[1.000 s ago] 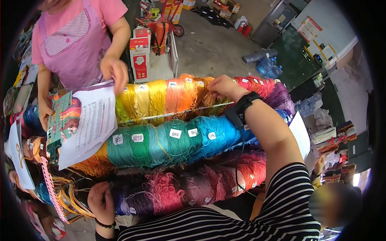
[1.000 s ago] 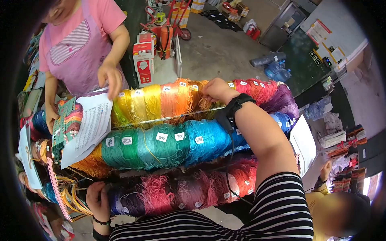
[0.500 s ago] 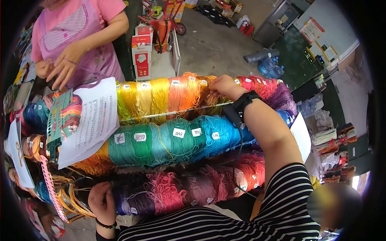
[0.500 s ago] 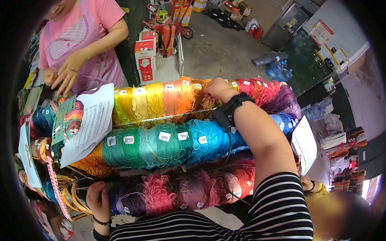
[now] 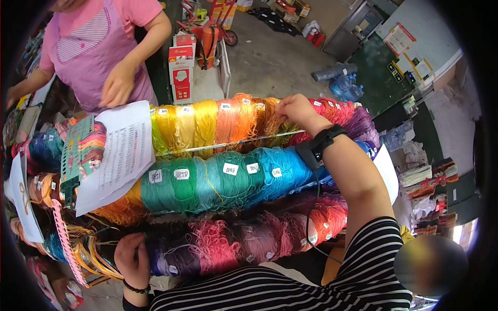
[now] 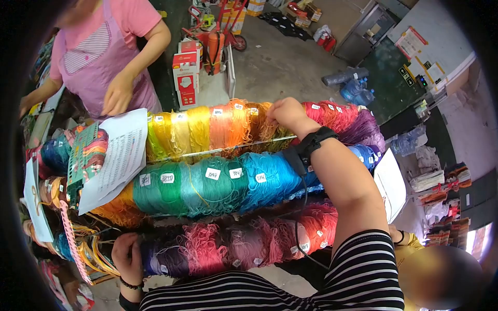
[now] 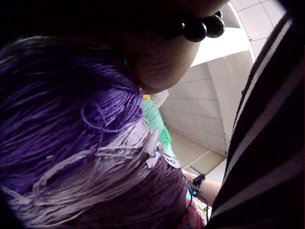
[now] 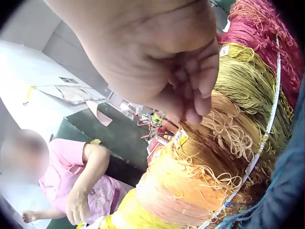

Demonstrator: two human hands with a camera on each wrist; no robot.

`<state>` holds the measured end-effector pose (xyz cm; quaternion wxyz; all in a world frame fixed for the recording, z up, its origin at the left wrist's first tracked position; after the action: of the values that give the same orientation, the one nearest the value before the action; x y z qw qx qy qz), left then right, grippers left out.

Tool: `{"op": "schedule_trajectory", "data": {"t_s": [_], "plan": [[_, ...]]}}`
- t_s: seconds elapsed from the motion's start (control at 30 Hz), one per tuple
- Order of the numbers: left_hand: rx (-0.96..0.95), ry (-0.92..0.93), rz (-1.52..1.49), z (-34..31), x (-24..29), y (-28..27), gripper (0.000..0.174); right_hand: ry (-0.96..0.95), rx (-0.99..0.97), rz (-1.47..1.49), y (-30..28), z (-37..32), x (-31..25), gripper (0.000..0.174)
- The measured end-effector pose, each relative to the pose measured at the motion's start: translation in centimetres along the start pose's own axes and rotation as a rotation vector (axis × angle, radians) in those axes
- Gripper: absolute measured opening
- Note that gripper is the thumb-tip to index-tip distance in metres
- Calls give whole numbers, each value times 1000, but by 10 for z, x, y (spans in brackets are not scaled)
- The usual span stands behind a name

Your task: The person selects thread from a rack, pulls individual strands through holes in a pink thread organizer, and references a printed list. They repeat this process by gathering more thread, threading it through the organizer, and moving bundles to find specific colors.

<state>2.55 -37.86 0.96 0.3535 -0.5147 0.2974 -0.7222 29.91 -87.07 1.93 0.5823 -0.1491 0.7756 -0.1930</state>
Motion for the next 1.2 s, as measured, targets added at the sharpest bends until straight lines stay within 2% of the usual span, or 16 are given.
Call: {"op": "schedule_trajectory", "data": {"t_s": [0.07,0.13,0.2,0.27,0.33,0.4,0.47,0.5,0.53,0.6,0.77,0.9,1.0,1.13,1.2], "plan": [[-71,18,-73,9,6,-3,20,-35,10,76,0,-1,0,8],[-185,32,-244,35,44,-20,21,-28,19,149,6,-2,3,8],[-414,211,-376,83,108,-41,23,-19,-17,289,12,-4,6,9],[-485,402,-306,133,171,-48,20,9,-29,449,17,-3,13,9],[-414,641,-324,195,203,-9,19,-19,-49,465,16,-7,13,9],[-789,285,-243,254,232,40,23,-47,-55,496,12,-5,15,8],[-789,44,-246,297,229,120,27,-53,-36,486,11,-8,14,5],[-807,41,-147,312,229,155,23,-59,-36,505,10,-7,18,6],[-896,-18,-148,334,204,215,25,-62,-38,524,10,-4,22,7],[-833,-285,-252,318,215,240,28,-59,-25,572,9,-4,27,4],[-804,-570,-560,310,222,286,25,-75,-25,557,5,-4,27,5],[-880,-530,-745,324,207,297,18,-58,-47,579,4,-6,24,5],[-843,-487,-792,324,204,294,19,-31,-23,576,5,-5,24,5],[-807,-541,-825,319,200,289,20,6,-12,562,9,5,32,5],[-720,-462,-726,323,191,291,21,-8,4,536,9,9,36,6]]}}
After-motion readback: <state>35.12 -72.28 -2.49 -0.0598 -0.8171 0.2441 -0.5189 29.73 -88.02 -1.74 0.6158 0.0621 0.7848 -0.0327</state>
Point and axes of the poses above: each hand's wrist, its own z-axis towards the middle knuckle, its own y-axis out of the palm, x = y × z, the point moved 3 cm from there along z, towards the middle knuckle, and after that the axes turned 11 degrees about z, right-handed, at the moved point
